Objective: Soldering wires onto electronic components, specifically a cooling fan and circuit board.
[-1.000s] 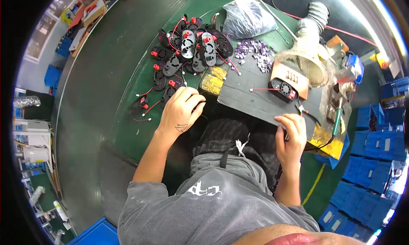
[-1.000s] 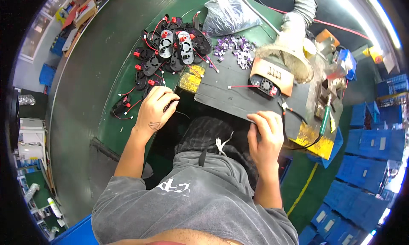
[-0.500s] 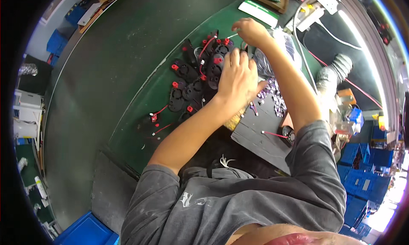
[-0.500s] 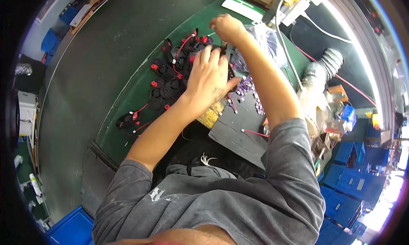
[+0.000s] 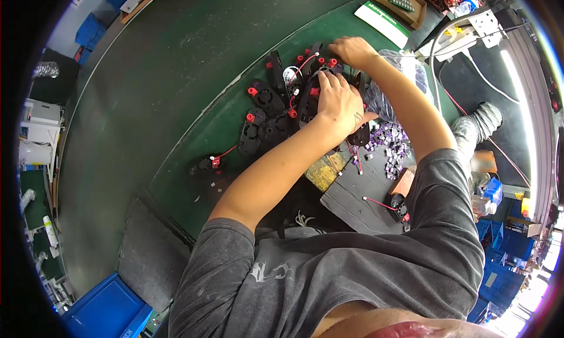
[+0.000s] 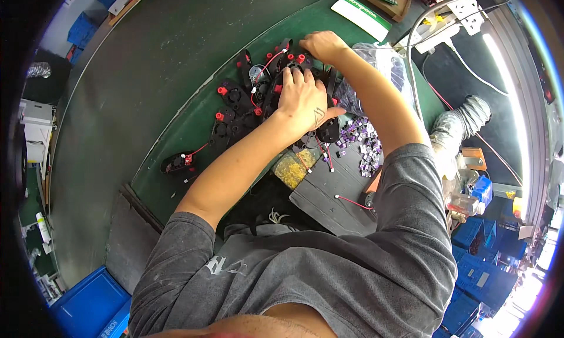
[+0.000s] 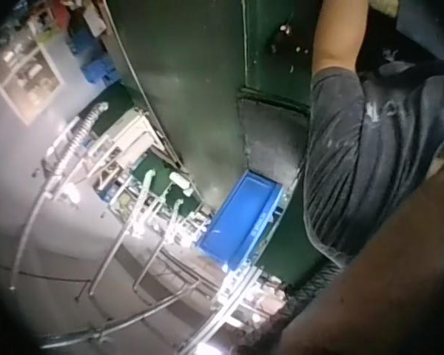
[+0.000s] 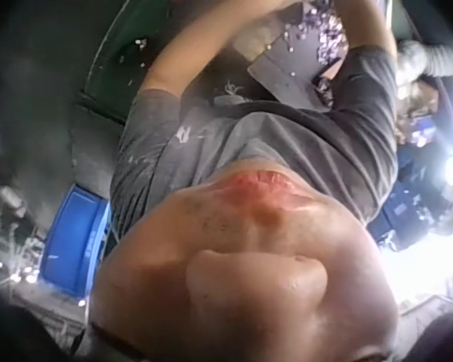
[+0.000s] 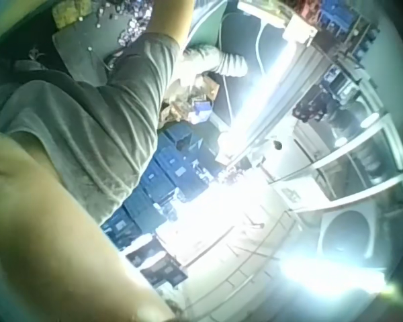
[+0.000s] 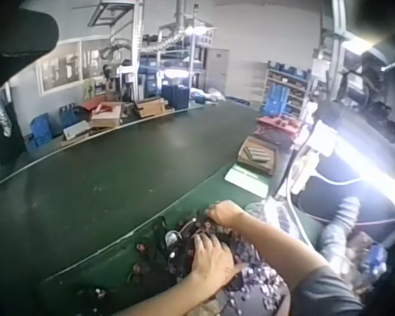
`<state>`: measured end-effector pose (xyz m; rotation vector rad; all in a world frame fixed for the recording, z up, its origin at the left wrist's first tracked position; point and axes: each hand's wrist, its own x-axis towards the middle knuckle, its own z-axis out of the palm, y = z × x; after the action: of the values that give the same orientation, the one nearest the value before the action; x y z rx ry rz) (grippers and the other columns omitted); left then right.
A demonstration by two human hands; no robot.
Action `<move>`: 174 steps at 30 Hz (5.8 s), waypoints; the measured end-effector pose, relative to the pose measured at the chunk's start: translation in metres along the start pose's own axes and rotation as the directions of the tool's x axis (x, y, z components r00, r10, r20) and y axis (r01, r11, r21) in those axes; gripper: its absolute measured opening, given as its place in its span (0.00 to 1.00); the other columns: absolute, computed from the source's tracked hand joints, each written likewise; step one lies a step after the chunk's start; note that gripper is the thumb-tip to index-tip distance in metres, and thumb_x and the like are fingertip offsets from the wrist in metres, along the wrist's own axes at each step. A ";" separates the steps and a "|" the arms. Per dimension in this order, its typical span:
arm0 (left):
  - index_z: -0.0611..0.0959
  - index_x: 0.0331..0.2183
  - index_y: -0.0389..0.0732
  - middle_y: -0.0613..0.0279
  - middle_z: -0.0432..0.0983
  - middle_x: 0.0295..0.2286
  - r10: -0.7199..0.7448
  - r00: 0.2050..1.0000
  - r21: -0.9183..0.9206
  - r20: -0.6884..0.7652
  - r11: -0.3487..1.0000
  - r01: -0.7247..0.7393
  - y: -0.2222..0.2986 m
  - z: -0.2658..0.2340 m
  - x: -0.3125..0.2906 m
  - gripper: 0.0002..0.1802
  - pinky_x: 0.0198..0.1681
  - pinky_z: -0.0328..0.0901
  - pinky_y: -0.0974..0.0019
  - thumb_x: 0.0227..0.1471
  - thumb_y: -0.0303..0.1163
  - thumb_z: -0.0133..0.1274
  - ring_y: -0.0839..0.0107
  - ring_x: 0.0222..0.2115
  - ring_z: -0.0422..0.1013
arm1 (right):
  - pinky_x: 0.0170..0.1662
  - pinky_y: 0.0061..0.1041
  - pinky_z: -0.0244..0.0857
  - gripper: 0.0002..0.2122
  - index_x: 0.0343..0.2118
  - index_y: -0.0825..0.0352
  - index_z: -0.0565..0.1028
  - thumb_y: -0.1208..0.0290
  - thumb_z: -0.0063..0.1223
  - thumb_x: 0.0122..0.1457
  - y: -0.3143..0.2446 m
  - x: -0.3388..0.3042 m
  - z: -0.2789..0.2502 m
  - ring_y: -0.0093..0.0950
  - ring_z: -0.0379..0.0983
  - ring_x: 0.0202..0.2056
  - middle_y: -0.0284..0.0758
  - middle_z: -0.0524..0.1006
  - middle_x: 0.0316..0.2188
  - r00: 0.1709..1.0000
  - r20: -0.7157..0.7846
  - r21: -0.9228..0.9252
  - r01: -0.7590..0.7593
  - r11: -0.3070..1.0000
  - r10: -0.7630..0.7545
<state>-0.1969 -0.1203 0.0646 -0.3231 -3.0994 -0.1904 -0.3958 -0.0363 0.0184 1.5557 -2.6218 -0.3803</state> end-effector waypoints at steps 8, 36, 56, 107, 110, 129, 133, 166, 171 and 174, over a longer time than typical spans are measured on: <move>0.79 0.45 0.29 0.35 0.63 0.54 -0.017 0.999 0.066 0.051 0.998 0.013 0.006 0.000 -0.002 0.41 0.61 0.43 0.41 0.49 0.61 0.51 0.41 0.56 0.58 | 0.35 0.35 0.71 0.08 0.29 0.60 0.77 0.67 0.46 0.56 0.058 0.006 0.009 0.36 0.78 0.32 0.35 0.78 0.25 0.993 -0.071 -0.324 -0.111 0.939 0.093; 0.72 0.52 0.31 0.34 0.60 0.55 -0.079 0.976 -0.242 -0.205 0.970 0.028 0.006 0.020 -0.011 0.40 0.63 0.39 0.40 0.51 0.57 0.50 0.40 0.58 0.54 | 0.35 0.41 0.70 0.07 0.23 0.70 0.79 0.71 0.54 0.48 0.227 -0.051 -0.185 0.47 0.77 0.31 0.50 0.78 0.26 0.497 -0.652 -0.026 -0.769 0.638 0.572; 0.76 0.30 0.34 0.59 0.71 0.23 -0.451 0.603 -0.749 -0.658 0.472 -0.464 -0.064 -0.072 -0.089 0.11 0.34 0.64 0.62 0.58 0.33 0.49 0.63 0.27 0.69 | 0.35 0.35 0.70 0.08 0.28 0.64 0.82 0.73 0.54 0.45 0.046 -0.084 -0.412 0.42 0.78 0.30 0.47 0.79 0.25 0.420 -0.782 0.166 -0.572 0.803 0.461; 0.77 0.37 0.28 0.43 0.75 0.24 0.268 0.922 -0.959 -0.281 -0.121 -0.257 0.164 -0.001 -0.183 0.17 0.16 0.64 0.72 0.61 0.35 0.45 0.64 0.19 0.73 | 0.18 0.26 0.56 0.08 0.13 0.67 0.70 0.77 0.53 0.45 -0.345 -0.477 -0.100 0.28 0.62 0.12 0.32 0.66 0.11 0.365 -0.155 0.988 0.062 0.142 0.918; 0.77 0.38 0.27 0.39 0.75 0.27 0.290 0.893 -0.939 -0.344 -0.075 -0.337 0.158 -0.008 -0.165 0.17 0.16 0.68 0.68 0.60 0.34 0.46 0.60 0.20 0.73 | 0.18 0.22 0.54 0.13 0.16 0.72 0.71 0.77 0.43 0.57 -0.331 -0.535 -0.095 0.24 0.62 0.13 0.33 0.68 0.11 -0.163 -0.432 0.900 -0.132 0.415 0.887; 0.82 0.35 0.32 0.51 0.68 0.33 0.508 0.850 -0.975 -0.136 -0.222 -0.023 0.147 0.000 -0.149 0.12 0.20 0.69 0.70 0.58 0.31 0.48 0.65 0.22 0.72 | 0.37 0.19 0.68 0.21 0.49 0.68 0.73 0.65 0.62 0.54 -0.303 -0.620 -0.005 0.21 0.71 0.31 0.38 0.70 0.47 -0.129 -0.315 0.671 -0.731 0.125 0.940; 0.82 0.31 0.28 0.50 0.67 0.30 0.667 0.741 -0.988 -0.072 -0.151 0.040 0.140 -0.006 -0.146 0.17 0.21 0.68 0.70 0.58 0.35 0.50 0.69 0.20 0.70 | 0.34 0.17 0.67 0.20 0.50 0.67 0.73 0.66 0.58 0.56 -0.295 -0.619 0.011 0.20 0.71 0.29 0.38 0.73 0.42 -0.154 -0.367 0.727 -0.663 0.179 0.917; 0.82 0.35 0.27 0.55 0.78 0.30 0.544 0.822 -0.965 -0.167 0.083 -0.250 0.123 0.026 -0.110 0.07 0.28 0.69 0.73 0.52 0.19 0.55 0.73 0.26 0.73 | 0.21 0.28 0.71 0.20 0.45 0.70 0.67 0.59 0.44 0.57 -0.420 -0.505 -0.064 0.38 0.75 0.22 0.55 0.75 0.34 -0.326 -0.192 0.980 -0.011 0.199 0.926; 0.83 0.36 0.29 0.56 0.78 0.28 0.548 0.813 -0.946 -0.196 0.112 -0.303 0.130 0.036 -0.116 0.08 0.28 0.68 0.75 0.51 0.19 0.56 0.74 0.25 0.73 | 0.22 0.31 0.72 0.19 0.45 0.72 0.67 0.61 0.44 0.56 -0.421 -0.483 -0.064 0.40 0.75 0.23 0.59 0.74 0.32 -0.266 -0.224 0.973 -0.111 0.201 0.938; 0.81 0.37 0.27 0.52 0.77 0.30 0.570 0.795 -0.930 -0.207 0.138 -0.340 0.133 0.038 -0.119 0.08 0.27 0.69 0.74 0.53 0.19 0.54 0.71 0.26 0.74 | 0.22 0.31 0.72 0.19 0.45 0.72 0.68 0.61 0.44 0.56 -0.418 -0.482 -0.064 0.40 0.75 0.23 0.59 0.74 0.32 -0.254 -0.226 0.973 -0.113 0.203 0.940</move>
<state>-0.0532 -0.0103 0.0389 -1.3447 -2.3241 -2.0966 0.2070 0.1813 0.0096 -0.2755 -1.8022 1.3939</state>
